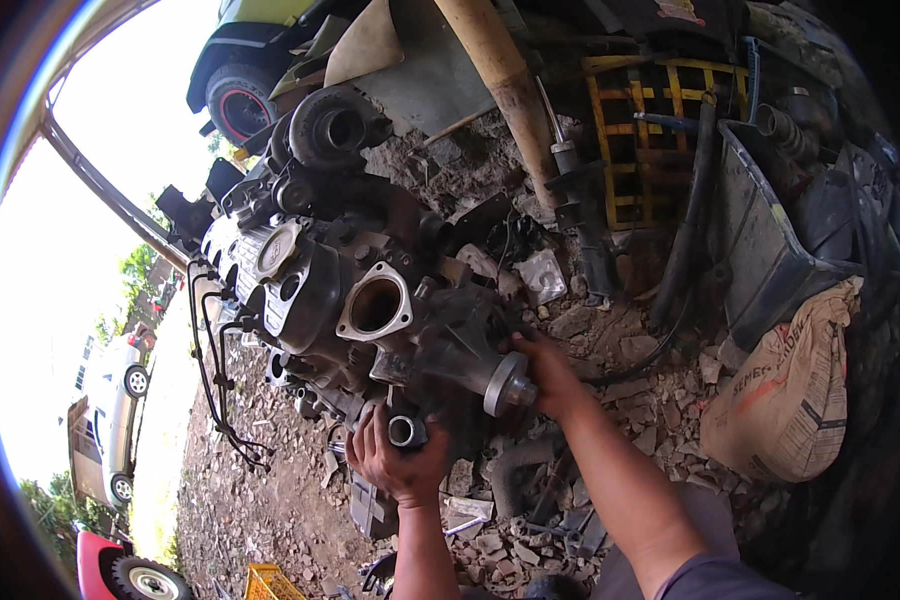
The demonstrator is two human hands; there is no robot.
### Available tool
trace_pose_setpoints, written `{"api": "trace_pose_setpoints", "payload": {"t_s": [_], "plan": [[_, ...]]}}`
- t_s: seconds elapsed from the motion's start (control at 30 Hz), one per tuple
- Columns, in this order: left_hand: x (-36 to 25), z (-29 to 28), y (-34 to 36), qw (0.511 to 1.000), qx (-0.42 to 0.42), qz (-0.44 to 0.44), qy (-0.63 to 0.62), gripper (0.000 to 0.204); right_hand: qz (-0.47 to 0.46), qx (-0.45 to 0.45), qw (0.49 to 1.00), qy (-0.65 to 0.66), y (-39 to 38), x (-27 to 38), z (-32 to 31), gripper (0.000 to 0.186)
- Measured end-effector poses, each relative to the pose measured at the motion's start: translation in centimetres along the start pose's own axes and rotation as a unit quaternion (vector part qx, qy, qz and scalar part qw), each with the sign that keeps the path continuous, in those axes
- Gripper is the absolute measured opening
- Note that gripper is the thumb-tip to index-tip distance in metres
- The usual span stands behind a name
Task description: The person is working on a disassembled car engine placed on the ground. They use a wrench to tighten bolts on the engine block and repeatedly handle a metal exhaust manifold, attempting to fit it onto the engine.
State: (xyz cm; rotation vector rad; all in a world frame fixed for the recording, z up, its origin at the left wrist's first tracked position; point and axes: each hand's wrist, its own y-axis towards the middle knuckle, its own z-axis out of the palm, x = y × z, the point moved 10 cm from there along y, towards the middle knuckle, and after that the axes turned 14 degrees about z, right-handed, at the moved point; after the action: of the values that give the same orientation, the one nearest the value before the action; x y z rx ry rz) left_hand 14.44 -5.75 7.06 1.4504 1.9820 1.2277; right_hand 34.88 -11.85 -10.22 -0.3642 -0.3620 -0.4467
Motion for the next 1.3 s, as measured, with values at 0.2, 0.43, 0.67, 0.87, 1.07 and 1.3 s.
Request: {"api": "trace_pose_setpoints", "payload": {"t_s": [0.2, 0.43, 0.67, 0.87, 1.07, 1.3], "plan": [[0.5, -0.4, 0.0, 1.0, 0.013, -0.017, 0.001, 0.059, 0.064, -0.035, 0.993, 0.096, 0.2, -2.7, 0.8, 0.036], [0.3, -0.2, 0.1, 1.0, 0.006, -0.006, -0.001, 0.059, 0.088, 0.016, 0.983, 0.16, 3.2, -4.6, -0.3, 0.038], [0.4, -0.2, 0.1, 1.0, 0.007, -0.007, 0.001, 0.06, 0.058, 0.055, 0.983, 0.168, 5.6, -5.5, -0.4, 0.043], [0.3, -0.3, 0.2, 1.0, 0.007, -0.006, 0.004, 0.061, -0.035, -0.013, 0.996, 0.085, 3.4, -2.8, 0.9, 0.056], [0.2, -0.4, 0.3, 1.0, 0.006, -0.008, 0.0, 0.061, -0.011, -0.063, 0.998, -0.007, 2.8, -1.8, -0.1, 0.054], [0.3, -0.6, 0.3, 1.0, 0.01, -0.012, 0.007, 0.06, -0.394, -0.14, 0.445, -0.792, -1.8, 12.7, 5.5, 0.012]]}}
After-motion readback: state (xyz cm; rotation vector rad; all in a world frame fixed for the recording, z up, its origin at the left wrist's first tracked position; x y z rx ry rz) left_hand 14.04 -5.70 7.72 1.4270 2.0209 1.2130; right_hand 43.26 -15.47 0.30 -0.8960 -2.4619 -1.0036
